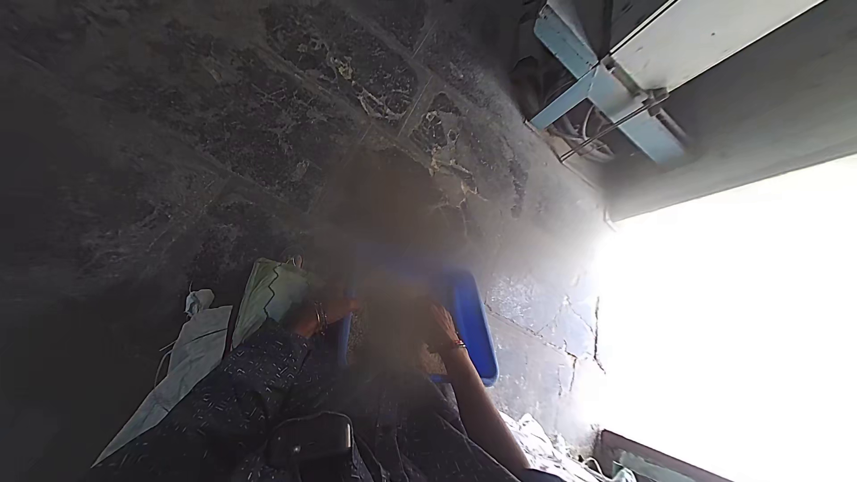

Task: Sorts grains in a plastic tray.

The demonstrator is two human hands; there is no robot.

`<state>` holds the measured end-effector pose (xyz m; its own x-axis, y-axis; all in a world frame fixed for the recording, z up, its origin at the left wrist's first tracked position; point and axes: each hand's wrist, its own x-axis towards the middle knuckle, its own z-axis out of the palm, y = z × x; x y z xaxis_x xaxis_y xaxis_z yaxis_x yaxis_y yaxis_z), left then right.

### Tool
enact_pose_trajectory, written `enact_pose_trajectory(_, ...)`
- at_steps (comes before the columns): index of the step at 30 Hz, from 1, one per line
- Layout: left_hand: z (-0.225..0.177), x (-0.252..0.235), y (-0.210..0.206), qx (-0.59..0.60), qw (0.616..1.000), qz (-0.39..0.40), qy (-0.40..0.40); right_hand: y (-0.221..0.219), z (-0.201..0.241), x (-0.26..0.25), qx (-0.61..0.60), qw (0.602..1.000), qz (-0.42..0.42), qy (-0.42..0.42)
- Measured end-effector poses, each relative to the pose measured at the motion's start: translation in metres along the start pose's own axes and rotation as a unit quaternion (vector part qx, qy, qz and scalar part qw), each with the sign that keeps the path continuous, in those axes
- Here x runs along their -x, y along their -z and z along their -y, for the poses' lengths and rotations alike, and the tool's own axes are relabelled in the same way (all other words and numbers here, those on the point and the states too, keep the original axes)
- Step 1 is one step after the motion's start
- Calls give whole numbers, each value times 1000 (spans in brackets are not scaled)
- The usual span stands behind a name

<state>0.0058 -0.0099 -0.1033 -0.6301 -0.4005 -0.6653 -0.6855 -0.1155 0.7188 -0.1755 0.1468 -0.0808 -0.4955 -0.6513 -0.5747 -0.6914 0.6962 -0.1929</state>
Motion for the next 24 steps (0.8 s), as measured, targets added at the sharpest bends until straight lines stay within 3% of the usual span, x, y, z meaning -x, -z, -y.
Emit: enact_pose_trajectory(24, 4, -3, 1, -22, 1000, 5, -21, -4, -6, -3, -10, 1000, -16, 10)
